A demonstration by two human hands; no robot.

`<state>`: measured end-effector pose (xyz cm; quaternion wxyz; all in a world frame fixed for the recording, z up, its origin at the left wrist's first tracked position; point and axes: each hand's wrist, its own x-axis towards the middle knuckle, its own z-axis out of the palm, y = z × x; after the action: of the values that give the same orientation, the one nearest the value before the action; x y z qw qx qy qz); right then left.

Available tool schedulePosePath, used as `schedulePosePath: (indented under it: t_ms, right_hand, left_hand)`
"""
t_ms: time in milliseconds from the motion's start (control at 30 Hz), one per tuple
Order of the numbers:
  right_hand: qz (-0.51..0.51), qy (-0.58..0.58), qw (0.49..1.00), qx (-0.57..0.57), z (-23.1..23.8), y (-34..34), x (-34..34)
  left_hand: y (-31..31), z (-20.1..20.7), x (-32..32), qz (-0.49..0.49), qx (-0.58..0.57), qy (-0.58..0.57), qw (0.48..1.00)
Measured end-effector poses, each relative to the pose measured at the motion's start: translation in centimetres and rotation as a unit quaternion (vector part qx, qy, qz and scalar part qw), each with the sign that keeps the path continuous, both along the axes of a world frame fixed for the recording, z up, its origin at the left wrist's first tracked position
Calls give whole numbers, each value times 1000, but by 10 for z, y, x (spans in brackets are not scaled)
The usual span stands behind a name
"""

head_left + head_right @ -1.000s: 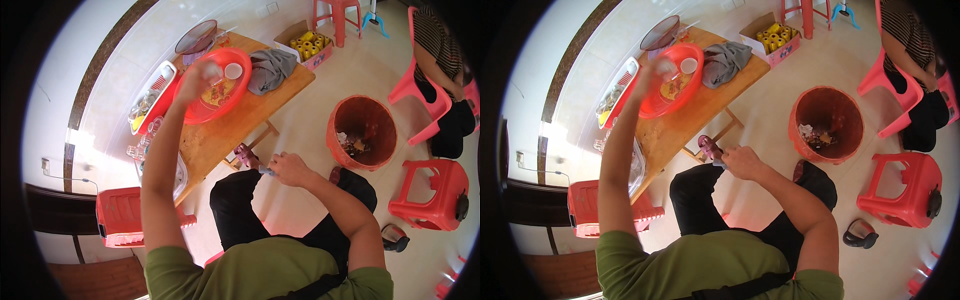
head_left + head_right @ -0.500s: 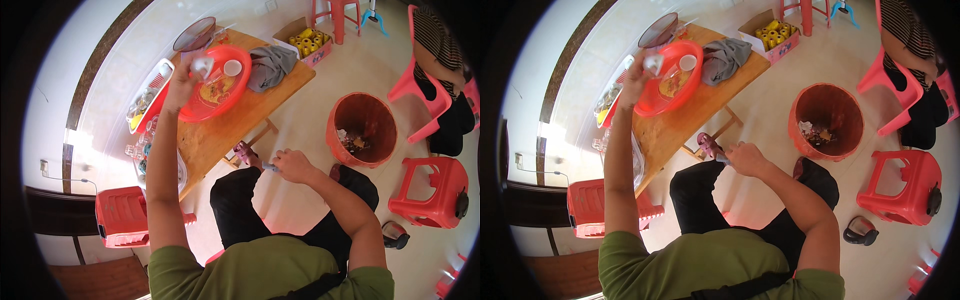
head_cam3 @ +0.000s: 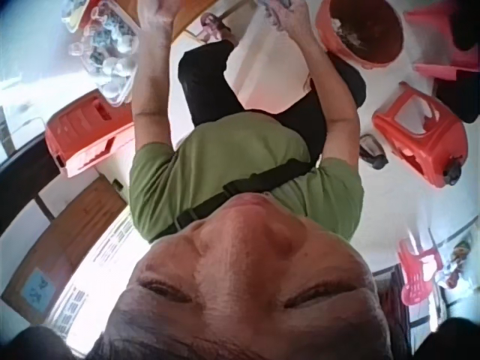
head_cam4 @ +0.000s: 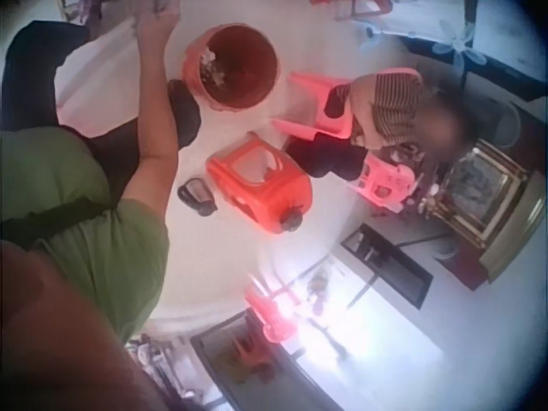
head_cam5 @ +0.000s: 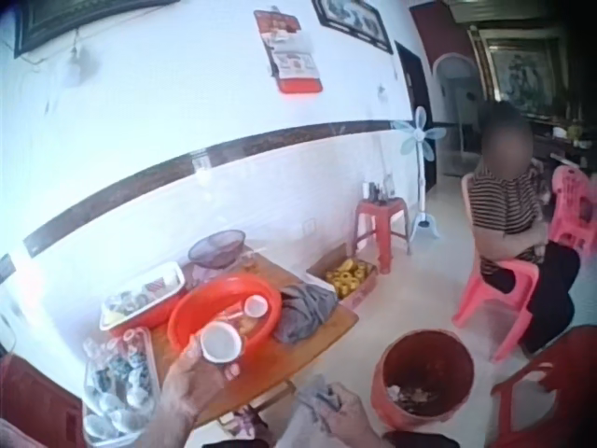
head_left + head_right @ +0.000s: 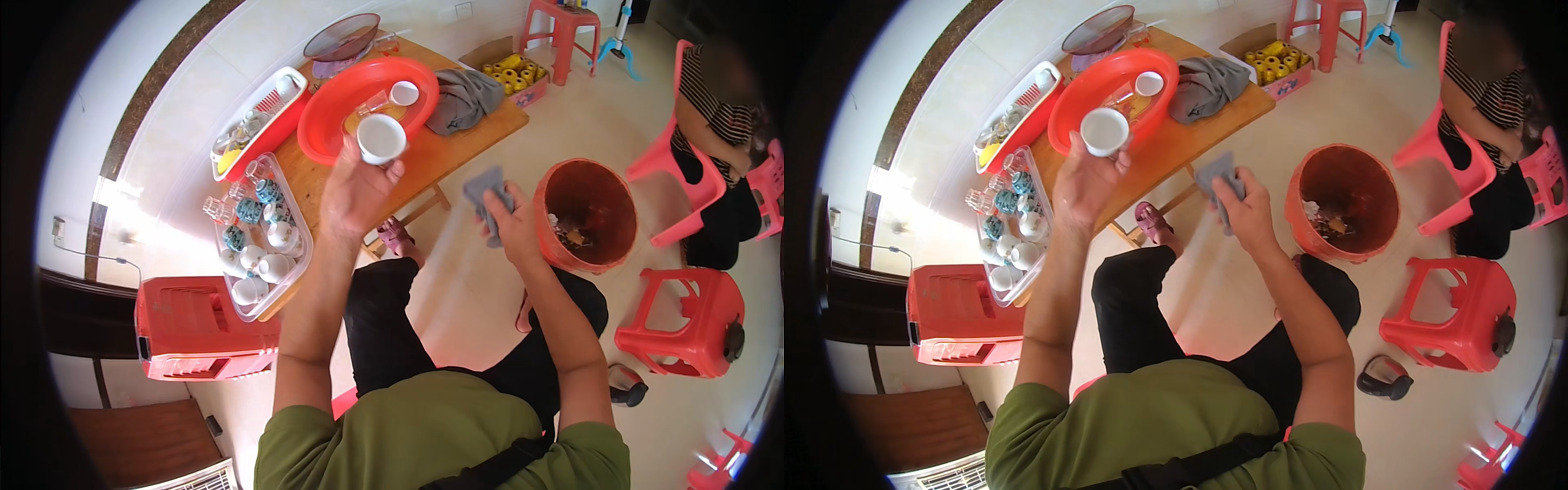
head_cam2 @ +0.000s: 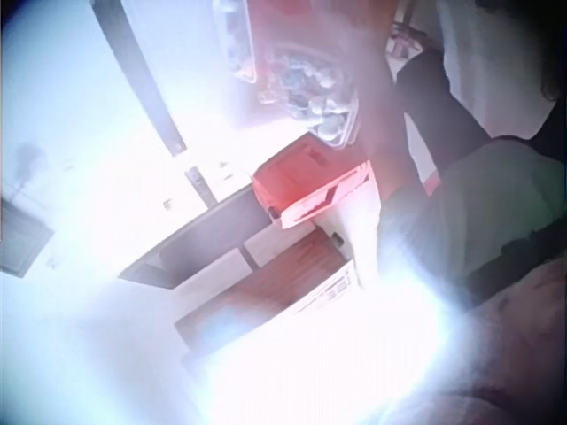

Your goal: The person cleans small white cups by dipping them into a red basin of liquid and then wiping them with a blue cloth.

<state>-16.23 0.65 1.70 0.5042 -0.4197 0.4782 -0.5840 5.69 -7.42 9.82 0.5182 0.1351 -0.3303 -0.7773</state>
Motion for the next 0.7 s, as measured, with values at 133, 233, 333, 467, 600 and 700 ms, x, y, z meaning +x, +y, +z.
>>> schedulePosePath:
  t_ms: [133, 233, 333, 467, 600, 700]
  right_hand:
    - [-78, -148, 980, -107, 22, 14, 28]
    - [-144, -45, 966, -210, 34, 21, 74]
    - [-201, 7, 958, -207, 32, 27, 86]
    - [-194, -99, 965, -149, 30, 30, 86]
    - [-167, -185, 962, -114, 33, 33, 88]
    - [-153, -255, 952, -68, 28, 46, 87]
  left_hand:
    - [39, -29, -33, -3, 81, 155, 985]
    - [69, -54, -62, -11, 69, 150, 986]
    - [93, -56, -67, 26, 35, 91, 995]
    - [103, -62, -59, 7, 9, 116, 993]
    - [119, -48, -54, 19, -14, 110, 994]
    - [131, -49, -52, 18, -17, 86, 996]
